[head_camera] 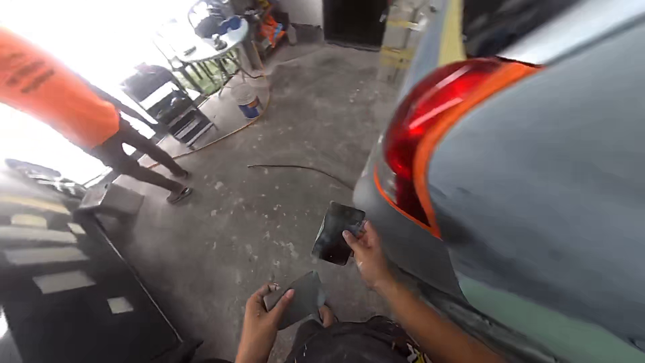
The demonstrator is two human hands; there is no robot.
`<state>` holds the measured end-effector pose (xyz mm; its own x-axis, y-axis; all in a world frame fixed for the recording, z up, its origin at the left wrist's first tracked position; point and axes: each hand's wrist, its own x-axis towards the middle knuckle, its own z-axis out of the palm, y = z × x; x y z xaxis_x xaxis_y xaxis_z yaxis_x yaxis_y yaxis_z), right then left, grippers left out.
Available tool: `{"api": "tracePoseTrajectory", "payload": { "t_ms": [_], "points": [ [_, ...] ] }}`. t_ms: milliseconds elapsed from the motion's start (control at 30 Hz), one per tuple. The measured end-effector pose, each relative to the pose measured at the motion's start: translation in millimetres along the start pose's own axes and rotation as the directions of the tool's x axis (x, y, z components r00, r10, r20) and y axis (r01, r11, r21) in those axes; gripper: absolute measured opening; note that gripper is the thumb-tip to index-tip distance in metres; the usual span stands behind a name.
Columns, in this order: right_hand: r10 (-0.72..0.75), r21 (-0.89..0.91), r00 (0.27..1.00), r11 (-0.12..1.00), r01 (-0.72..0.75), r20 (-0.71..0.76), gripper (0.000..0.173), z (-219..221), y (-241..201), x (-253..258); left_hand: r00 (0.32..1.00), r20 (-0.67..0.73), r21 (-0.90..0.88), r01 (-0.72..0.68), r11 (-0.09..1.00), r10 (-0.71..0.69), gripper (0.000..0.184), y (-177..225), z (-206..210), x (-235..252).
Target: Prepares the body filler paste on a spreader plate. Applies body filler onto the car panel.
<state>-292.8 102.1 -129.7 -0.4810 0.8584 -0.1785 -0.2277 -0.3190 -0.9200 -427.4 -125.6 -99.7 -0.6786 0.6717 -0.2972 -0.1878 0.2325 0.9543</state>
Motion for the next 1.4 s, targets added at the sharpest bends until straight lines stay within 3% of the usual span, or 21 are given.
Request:
{"api": "tracePoseTrajectory", "payload": {
  "t_ms": [133,233,333,367,400,433,467,533,600,667,733,767,833,900,967,1033,1133,1167,1233,1333,1400],
  "points": [
    [-0.016,0.065,0.961,0.998,-0.002,0.276,0.050,86.9,4.3,29.1,0.981,-0.172,0.041,-0.085,0.996,0.091,0.025,32.7,-43.1,46.5],
    [-0.047,0.033,0.873,0.999,0.036,0.485,0.045,140.7,9.8,54.1,0.933,-0.296,0.168,-0.157,0.973,0.202,0.027,45.7,-64.5,88.2],
    [0.065,-0.230,0.672,0.960,0.159,0.738,0.027,168.6,7.8,111.9,0.892,-0.388,0.145,-0.187,0.971,0.230,0.026,53.1,-90.5,130.7],
    [0.164,-0.383,0.593,0.885,0.264,0.788,0.027,175.2,2.4,137.2,0.874,-0.431,0.145,-0.181,0.973,0.227,0.025,53.4,-99.4,146.6],
    [0.270,-0.541,0.557,0.737,0.405,0.786,0.028,184.2,-4.9,161.1,0.852,-0.480,0.153,-0.155,0.976,0.210,0.026,53.2,-108.5,163.6],
    [0.319,-0.645,0.581,0.553,0.527,0.748,0.030,196.8,-10.8,180.0,0.831,-0.526,0.173,-0.104,0.979,0.181,0.029,52.4,-117.8,182.1],
    [0.279,-0.686,0.634,0.415,0.597,0.721,0.032,212.3,-11.9,193.5,0.823,-0.552,0.177,-0.043,0.983,0.136,0.034,52.0,-126.9,202.0],
    [-0.009,-0.621,0.670,0.366,0.693,0.743,0.032,250.5,5.1,207.7,0.830,-0.555,0.148,0.033,0.988,0.055,0.042,52.3,-140.3,247.5],
    [-0.172,-0.478,0.577,0.403,0.781,0.799,0.031,294.4,38.4,222.1,0.831,-0.555,0.145,0.061,0.988,0.030,0.043,57.0,-142.8,295.9],
    [-0.061,-0.486,0.535,0.341,0.805,0.843,0.036,332.3,77.2,265.2,0.820,-0.573,0.180,0.111,0.977,0.012,0.043,74.0,-142.6,338.8],
    [0.302,-0.718,0.654,0.214,0.662,0.693,0.042,362.8,88.2,332.7,0.790,-0.613,0.192,0.164,0.967,-0.013,0.045,92.5,-147.4,367.8],
    [0.342,-0.785,0.711,0.183,0.591,0.615,0.042,375.1,88.8,372.4,0.762,-0.648,0.205,0.166,0.965,0.006,0.045,102.5,-153.7,383.9],
    [0.227,-0.813,0.783,0.236,0.533,0.579,0.041,395.1,81.2,437.5,0.708,-0.705,0.178,0.131,0.975,0.033,0.040,119.6,-172.1,417.6],
    [0.175,-0.767,0.807,0.472,0.434,0.564,0.035,410.7,69.9,474.3,0.703,-0.712,0.035,0.019,0.999,0.012,0.029,129.3,-185.6,445.9],
    [0.227,-0.609,0.807,0.769,0.195,0.546,0.028,430.2,57.2,493.2,0.745,-0.667,-0.202,-0.160,0.966,-0.016,0.017,141.7,-188.0,474.6],
    [0.270,-0.438,0.791,0.899,-0.003,0.549,0.039,457.0,42.0,506.8,0.828,-0.560,-0.458,-0.284,0.843,-0.026,0.010,162.9,-189.3,508.6],
    [0.248,-0.384,0.829,0.922,-0.043,0.502,0.078,485.7,35.3,532.1,0.954,-0.292,-0.752,-0.271,0.601,0.065,0.023,200.2,-192.5,551.8],
    [0.237,-0.404,0.848,0.914,-0.030,0.475,0.085,491.9,36.2,545.1,0.969,-0.219,-0.778,-0.245,0.578,0.115,0.024,207.6,-194.8,568.6],
    [0.184,-0.466,0.880,0.884,0.047,0.439,0.091,503.9,37.6,577.6,0.966,-0.153,-0.727,-0.252,0.639,0.208,0.033,214.2,-201.7,616.2],
    [0.047,-0.490,0.915,0.855,0.172,0.402,0.090,527.8,29.2,636.7,0.910,-0.138,-0.473,-0.408,0.781,0.392,0.091,222.7,-206.2,705.7],
    [-0.087,-0.465,0.923,0.844,0.268,0.375,0.089,548.1,23.5,677.9,0.867,-0.065,-0.313,-0.488,0.815,0.494,0.109,238.9,-210.2,759.9]
  ]
}}
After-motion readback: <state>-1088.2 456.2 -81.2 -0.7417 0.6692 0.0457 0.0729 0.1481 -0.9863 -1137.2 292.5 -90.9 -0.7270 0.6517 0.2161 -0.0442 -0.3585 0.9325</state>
